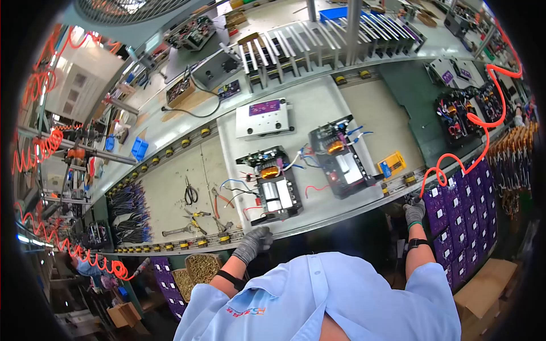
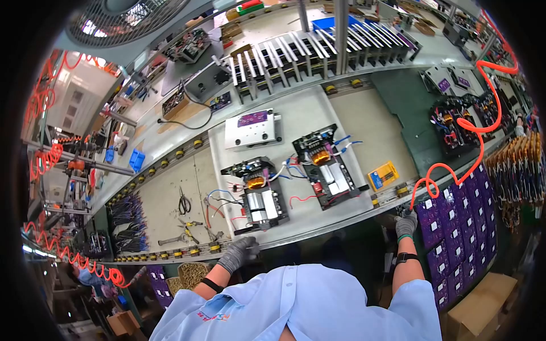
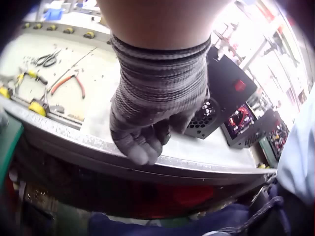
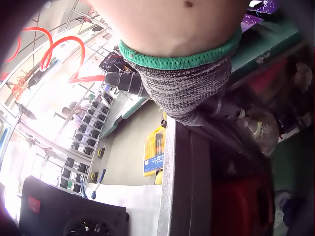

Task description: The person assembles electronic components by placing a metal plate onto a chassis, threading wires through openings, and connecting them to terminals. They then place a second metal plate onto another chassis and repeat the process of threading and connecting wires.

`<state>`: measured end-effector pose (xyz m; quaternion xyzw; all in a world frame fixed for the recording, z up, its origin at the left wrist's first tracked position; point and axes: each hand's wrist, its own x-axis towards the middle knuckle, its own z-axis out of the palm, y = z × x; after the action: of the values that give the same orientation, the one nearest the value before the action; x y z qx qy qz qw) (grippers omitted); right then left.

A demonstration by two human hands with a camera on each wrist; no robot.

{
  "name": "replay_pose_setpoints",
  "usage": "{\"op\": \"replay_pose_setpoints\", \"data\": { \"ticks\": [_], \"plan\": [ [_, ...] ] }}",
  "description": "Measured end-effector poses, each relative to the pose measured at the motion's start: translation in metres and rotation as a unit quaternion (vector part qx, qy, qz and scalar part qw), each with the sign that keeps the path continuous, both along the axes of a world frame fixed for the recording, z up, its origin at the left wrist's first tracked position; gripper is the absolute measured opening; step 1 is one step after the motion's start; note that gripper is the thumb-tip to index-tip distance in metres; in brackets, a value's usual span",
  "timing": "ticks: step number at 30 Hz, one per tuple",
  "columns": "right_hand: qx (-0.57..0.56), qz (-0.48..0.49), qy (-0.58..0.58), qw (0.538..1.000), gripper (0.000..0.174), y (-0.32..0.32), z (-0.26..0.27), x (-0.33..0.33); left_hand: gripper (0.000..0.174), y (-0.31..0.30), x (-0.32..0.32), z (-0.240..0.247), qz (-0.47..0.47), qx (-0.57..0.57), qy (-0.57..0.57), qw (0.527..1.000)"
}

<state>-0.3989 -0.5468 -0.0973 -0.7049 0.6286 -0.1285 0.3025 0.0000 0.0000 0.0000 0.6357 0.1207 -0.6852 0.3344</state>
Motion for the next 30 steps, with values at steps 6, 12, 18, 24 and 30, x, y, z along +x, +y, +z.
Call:
{"op": "replay_pose_setpoints", "data": {
  "ticks": [6,12,18,24,30],
  "plan": [
    [-0.013,-0.092,-0.178,0.980,0.046,0.046,0.029,0.028,0.062,-0.010,0.033,0.025,0.374,-0.213,-0.068,0.900],
    [-0.006,-0.082,-0.192,0.978,0.046,0.086,0.073,0.032,0.058,-0.062,0.122,0.023,0.215,-0.152,-0.243,0.934],
    [0.232,0.089,-0.217,0.944,0.037,0.240,0.266,0.171,0.029,-0.131,0.205,-0.046,0.109,-0.165,-0.299,0.933],
    [0.101,0.495,-0.116,0.855,0.028,0.303,0.323,0.346,0.015,-0.107,0.190,-0.013,0.118,-0.236,-0.361,0.894],
    [-0.016,0.680,0.418,0.602,0.026,0.351,0.235,0.438,0.012,-0.084,0.181,-0.030,0.224,-0.212,-0.275,0.911]
  ]
}}
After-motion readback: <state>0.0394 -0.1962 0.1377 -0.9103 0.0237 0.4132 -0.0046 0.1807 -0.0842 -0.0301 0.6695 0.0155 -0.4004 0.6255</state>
